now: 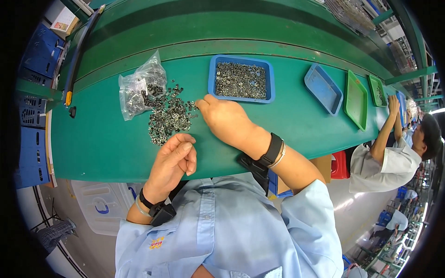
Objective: The person picks up a small metal component from a blue tray and joins it with another piece from a pile on the table by hand. After joining the two parts together, the person places the assembled unit into a green tray.
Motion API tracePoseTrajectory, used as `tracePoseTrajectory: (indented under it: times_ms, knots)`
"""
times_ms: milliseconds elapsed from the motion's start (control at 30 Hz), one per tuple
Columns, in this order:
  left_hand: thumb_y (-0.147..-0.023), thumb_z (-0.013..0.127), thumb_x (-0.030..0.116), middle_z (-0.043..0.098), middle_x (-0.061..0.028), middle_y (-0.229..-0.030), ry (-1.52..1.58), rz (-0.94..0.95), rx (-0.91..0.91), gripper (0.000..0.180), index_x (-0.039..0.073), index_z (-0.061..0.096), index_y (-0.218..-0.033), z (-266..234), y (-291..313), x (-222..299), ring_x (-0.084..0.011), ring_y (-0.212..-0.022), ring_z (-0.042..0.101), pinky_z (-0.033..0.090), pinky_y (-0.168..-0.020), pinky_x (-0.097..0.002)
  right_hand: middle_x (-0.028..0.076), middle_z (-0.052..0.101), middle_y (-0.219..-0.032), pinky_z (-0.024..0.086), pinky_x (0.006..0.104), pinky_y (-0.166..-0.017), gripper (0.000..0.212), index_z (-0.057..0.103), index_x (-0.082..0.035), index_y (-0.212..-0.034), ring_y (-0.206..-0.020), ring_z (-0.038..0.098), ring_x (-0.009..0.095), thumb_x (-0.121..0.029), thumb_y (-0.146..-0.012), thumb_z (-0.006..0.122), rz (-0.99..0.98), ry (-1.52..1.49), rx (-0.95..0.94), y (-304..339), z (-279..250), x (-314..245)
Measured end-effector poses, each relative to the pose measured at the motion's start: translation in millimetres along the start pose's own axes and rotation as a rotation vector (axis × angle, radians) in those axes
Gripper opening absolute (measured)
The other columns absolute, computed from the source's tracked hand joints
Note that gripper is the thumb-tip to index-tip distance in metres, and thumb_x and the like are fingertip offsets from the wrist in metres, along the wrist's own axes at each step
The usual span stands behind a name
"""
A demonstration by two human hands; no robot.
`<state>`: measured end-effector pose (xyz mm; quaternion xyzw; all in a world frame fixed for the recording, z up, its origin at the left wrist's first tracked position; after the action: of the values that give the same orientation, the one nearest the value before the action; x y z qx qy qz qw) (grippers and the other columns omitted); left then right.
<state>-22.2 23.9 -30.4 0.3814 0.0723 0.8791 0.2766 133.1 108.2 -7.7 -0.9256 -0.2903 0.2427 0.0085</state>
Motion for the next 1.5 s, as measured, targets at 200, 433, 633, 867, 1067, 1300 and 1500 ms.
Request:
tracePoseTrajectory:
  times_ms: [200,433,633,867,1067,1300,1500]
  knots:
    - [-0.096,0.051,0.015,0.057,-0.0032,-0.074,0.033,-0.002,-0.001,0.015,0.005,0.053,-0.107,-7.2,0.4,2.5,-0.0104,-0.060,0.052,0.042,-0.052,-0.0241,0.011,0.056,-0.087,0.049,0.0396,-0.064,0.019,0.060,-0.006,-0.103,-0.076,0.060,0.031,-0.007,-0.084,0.058,0.035,-0.045,0.016,16.5,-8.4,9.7]
    - [-0.096,0.051,0.015,0.057,-0.0034,-0.074,0.017,0.005,0.002,0.015,0.005,0.053,-0.107,-7.4,-1.1,1.7,-0.0107,-0.059,0.052,0.042,-0.052,-0.0248,0.009,0.056,-0.089,0.049,0.0388,-0.064,0.015,0.061,-0.008,-0.100,-0.076,0.060,0.030,-0.010,-0.085,0.059,0.075,-0.091,-0.021,17.6,-5.6,0.1]
    - [-0.096,0.051,0.015,0.057,-0.0036,-0.075,-0.005,0.022,0.015,0.016,0.004,0.052,-0.108,-5.2,-1.5,-0.6,-0.0105,-0.060,0.053,0.042,-0.052,-0.0245,0.007,0.056,-0.088,0.049,0.0364,-0.064,0.016,0.062,-0.009,-0.100,-0.076,0.060,0.029,-0.015,-0.085,0.061,-0.010,-0.067,-0.036,13.7,-0.4,8.1]
    - [-0.097,0.051,0.018,0.058,-0.0037,-0.076,-0.057,-0.003,0.060,0.019,0.003,0.053,-0.109,14.7,-10.9,3.0,-0.0102,-0.059,0.053,0.042,-0.051,-0.0237,0.006,0.058,-0.085,0.049,0.0335,-0.062,0.017,0.063,-0.007,-0.095,-0.073,0.060,0.026,-0.011,-0.079,0.069,-0.012,-0.343,0.143,30.8,-14.3,4.3]
    - [-0.097,0.051,0.022,0.058,-0.0039,-0.076,-0.079,-0.016,0.014,0.022,0.003,0.053,-0.108,27.6,-23.6,-2.2,-0.0102,-0.058,0.053,0.040,-0.049,-0.0233,0.006,0.060,-0.083,0.049,0.0330,-0.059,0.020,0.063,-0.007,-0.089,-0.071,0.060,0.024,-0.008,-0.072,0.074,-0.082,-0.374,0.305,47.9,-27.5,-9.9]
    - [-0.097,0.052,0.024,0.058,-0.0043,-0.071,-0.013,-0.078,-0.029,0.023,0.002,0.056,-0.104,44.2,-24.1,-6.1,-0.0106,-0.055,0.051,0.037,-0.048,-0.0234,0.004,0.060,-0.083,0.048,0.0325,-0.059,0.025,0.063,-0.009,-0.089,-0.071,0.060,0.023,-0.010,-0.068,0.076,-0.144,-0.174,0.386,65.5,-34.0,-9.0]
    - [-0.096,0.053,0.023,0.056,-0.0037,-0.066,-0.004,-0.098,-0.037,0.023,0.001,0.057,-0.103,41.6,-26.3,-8.0,-0.0104,-0.055,0.050,0.037,-0.048,-0.0230,0.004,0.061,-0.083,0.048,0.0319,-0.058,0.026,0.063,-0.008,-0.090,-0.071,0.060,0.022,-0.009,-0.067,0.076,-0.126,-0.209,0.406,72.5,-37.9,-11.7]
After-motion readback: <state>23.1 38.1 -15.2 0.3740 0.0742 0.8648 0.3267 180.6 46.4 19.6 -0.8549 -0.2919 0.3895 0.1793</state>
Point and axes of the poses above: each hand's wrist, its own y-axis away from the middle knuckle, its own z-axis out of the palm, x = y × z, the point moved 3 cm from there along -y, towards the middle knuckle
